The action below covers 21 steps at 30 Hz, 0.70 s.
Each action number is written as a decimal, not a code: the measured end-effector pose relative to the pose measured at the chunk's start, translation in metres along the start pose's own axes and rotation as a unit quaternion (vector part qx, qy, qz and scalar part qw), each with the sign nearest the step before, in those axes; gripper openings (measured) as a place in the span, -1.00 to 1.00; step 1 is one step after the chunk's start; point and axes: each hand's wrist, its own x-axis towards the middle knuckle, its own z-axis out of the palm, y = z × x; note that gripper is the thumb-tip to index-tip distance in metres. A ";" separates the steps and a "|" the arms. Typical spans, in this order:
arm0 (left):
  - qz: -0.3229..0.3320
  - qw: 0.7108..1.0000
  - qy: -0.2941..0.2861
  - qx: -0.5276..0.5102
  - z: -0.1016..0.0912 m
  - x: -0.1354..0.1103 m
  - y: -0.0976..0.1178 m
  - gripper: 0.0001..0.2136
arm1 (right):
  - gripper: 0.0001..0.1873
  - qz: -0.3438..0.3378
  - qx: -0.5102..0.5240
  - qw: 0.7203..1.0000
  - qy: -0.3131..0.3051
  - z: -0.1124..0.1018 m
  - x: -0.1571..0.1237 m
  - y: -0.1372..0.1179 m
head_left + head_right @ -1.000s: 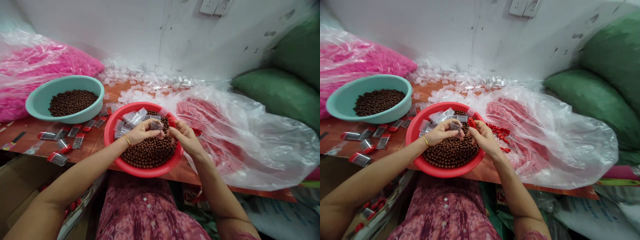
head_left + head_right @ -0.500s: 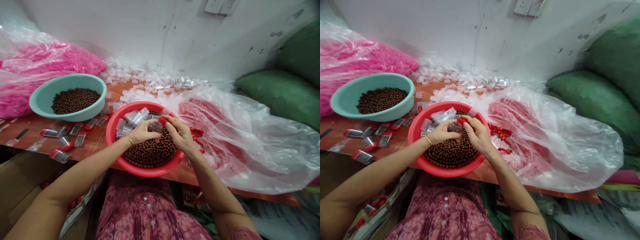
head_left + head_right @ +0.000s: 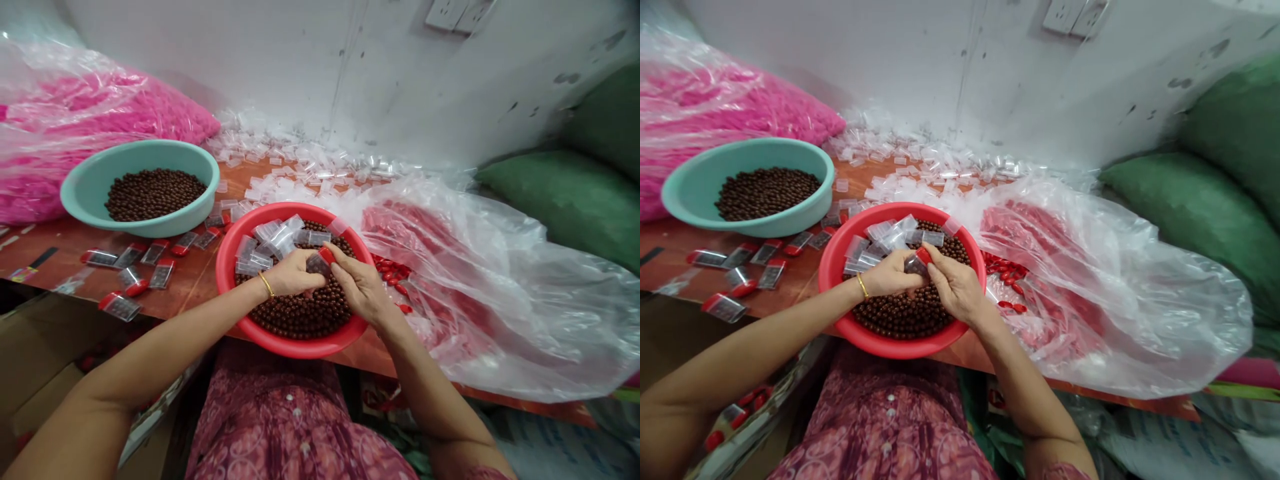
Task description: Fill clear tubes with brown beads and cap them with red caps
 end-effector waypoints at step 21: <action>0.058 0.968 -0.040 0.242 0.005 -0.004 -0.001 -0.86 | -0.18 0.192 0.256 0.947 0.024 0.027 0.037 -0.006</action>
